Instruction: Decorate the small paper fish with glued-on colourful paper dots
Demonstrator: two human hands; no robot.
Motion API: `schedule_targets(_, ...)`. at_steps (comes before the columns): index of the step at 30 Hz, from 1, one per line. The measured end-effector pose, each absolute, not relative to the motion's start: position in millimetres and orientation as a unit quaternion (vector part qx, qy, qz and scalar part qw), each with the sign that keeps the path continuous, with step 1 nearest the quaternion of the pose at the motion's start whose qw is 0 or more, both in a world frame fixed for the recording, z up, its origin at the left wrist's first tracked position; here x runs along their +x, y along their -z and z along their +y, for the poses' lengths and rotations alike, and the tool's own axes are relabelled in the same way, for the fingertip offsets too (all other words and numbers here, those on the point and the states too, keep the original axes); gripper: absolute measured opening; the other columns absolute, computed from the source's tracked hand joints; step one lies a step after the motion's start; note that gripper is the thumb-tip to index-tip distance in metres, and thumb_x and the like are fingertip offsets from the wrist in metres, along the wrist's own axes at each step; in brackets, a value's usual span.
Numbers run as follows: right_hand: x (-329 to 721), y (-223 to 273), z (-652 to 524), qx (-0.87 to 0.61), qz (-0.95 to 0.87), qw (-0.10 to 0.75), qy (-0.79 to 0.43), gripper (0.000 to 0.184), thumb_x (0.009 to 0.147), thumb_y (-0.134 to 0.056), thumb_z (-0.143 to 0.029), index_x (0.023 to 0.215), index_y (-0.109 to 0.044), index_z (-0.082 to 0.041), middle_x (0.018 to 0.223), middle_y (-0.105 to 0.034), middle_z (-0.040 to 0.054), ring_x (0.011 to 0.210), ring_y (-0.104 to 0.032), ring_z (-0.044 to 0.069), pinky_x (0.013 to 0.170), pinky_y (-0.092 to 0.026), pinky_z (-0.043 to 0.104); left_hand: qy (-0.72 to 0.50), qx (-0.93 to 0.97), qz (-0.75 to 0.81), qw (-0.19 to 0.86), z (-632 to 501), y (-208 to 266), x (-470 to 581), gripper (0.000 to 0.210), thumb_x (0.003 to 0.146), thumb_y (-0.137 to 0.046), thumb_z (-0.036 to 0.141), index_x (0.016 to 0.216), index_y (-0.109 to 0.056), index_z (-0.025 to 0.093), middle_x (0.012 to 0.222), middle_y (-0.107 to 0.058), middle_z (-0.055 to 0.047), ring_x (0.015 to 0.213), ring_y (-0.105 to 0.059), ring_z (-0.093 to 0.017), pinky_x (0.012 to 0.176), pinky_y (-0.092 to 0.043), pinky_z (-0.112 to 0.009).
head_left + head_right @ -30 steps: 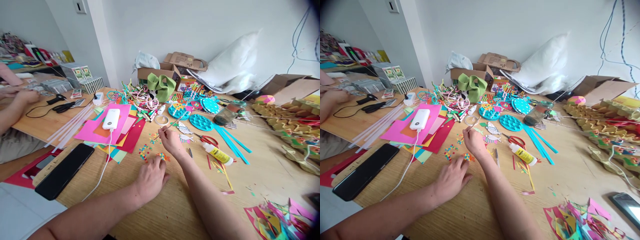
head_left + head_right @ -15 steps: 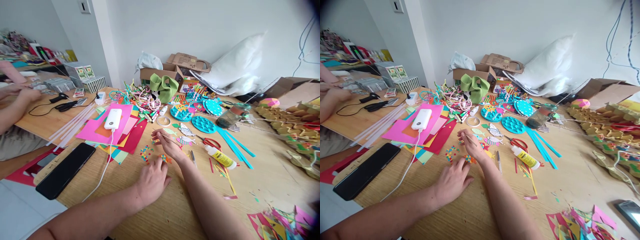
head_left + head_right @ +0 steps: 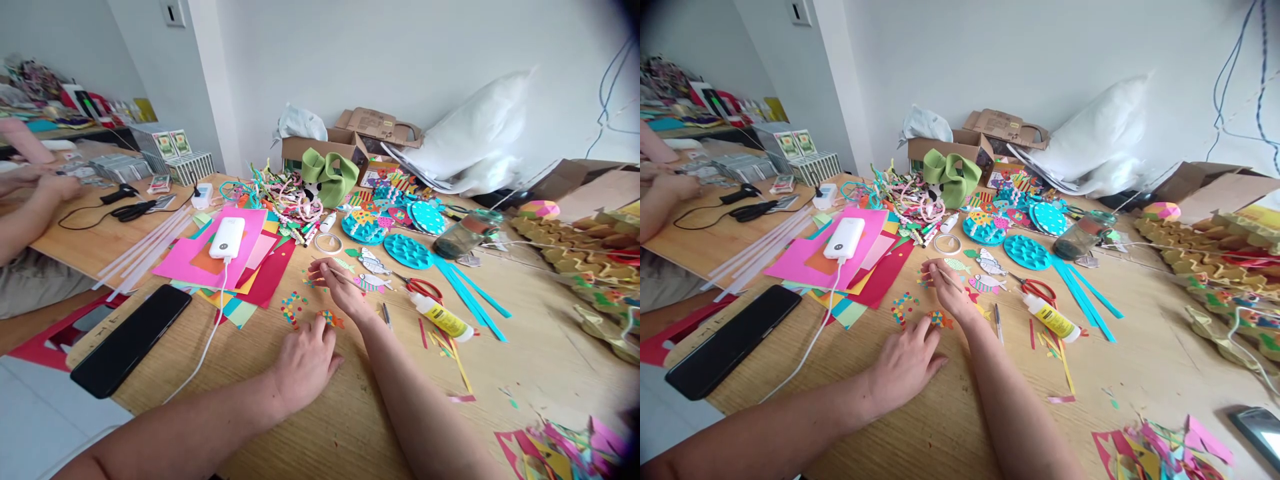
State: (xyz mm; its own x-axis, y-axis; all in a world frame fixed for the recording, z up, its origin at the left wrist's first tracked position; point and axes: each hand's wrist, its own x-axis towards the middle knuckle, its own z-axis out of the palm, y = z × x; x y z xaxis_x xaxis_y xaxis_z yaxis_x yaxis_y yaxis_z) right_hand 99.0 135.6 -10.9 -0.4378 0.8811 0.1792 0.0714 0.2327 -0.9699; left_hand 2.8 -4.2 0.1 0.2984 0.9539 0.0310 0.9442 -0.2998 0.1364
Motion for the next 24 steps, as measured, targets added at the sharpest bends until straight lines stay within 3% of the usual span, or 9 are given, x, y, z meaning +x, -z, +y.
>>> schedule_targets(7,101,9,138,-0.359,-0.669,0.429,-0.49,0.044,0.087,-0.05,-0.061,0.096,-0.06,-0.019,0.093,-0.065,0.0059,0.079,-0.065,0.015,0.077,-0.055,0.033,-0.043,0.806,0.589,0.047,-3,1,2,0.034,0.091,-0.055,0.044,0.112,-0.058,0.018,0.117,-0.055,-0.01,0.089,-0.063,-0.023,0.065,-0.057,-0.034)
schedule_targets(11,104,6,139,-0.368,-0.669,0.412,-0.497,0.05,0.087,-0.046,-0.065,0.101,-0.06,-0.018,0.083,-0.065,0.0039,0.067,-0.063,0.013,0.065,-0.054,0.029,-0.049,0.807,0.587,0.04,-4,2,3,0.034,0.09,-0.056,0.044,0.112,-0.058,0.018,0.117,-0.055,-0.01,0.087,-0.063,-0.023,0.065,-0.057,-0.035)
schedule_targets(14,108,1,140,-0.413,-0.682,0.399,-0.452,0.058,0.086,-0.042,-0.069,0.085,-0.064,-0.016,0.068,-0.06,0.0024,0.056,-0.057,0.013,0.054,-0.048,0.026,-0.049,0.807,0.587,0.036,-5,3,3,0.035,0.09,-0.057,0.043,0.113,-0.058,0.017,0.12,-0.054,-0.01,0.087,-0.063,-0.023,0.065,-0.056,-0.034)
schedule_targets(17,110,-2,141,-0.468,-0.702,0.378,-0.382,0.063,0.087,-0.037,-0.07,0.072,-0.064,-0.016,0.063,-0.059,0.0038,0.055,-0.056,0.014,0.053,-0.045,0.026,-0.044,0.807,0.588,0.037,-5,3,3,0.035,0.09,-0.056,0.043,0.115,-0.058,0.018,0.119,-0.055,-0.01,0.086,-0.063,-0.022,0.064,-0.056,-0.034)
schedule_targets(24,102,1,136,-0.468,-0.763,0.338,-0.29,0.055,0.093,-0.033,-0.06,0.069,-0.06,-0.019,0.065,-0.063,0.0053,0.06,-0.06,0.017,0.059,-0.044,0.028,-0.044,0.808,0.586,0.038,-5,2,3,0.038,0.091,-0.054,0.043,0.119,-0.056,0.018,0.12,-0.054,-0.011,0.086,-0.063,-0.023,0.064,-0.056,-0.034)
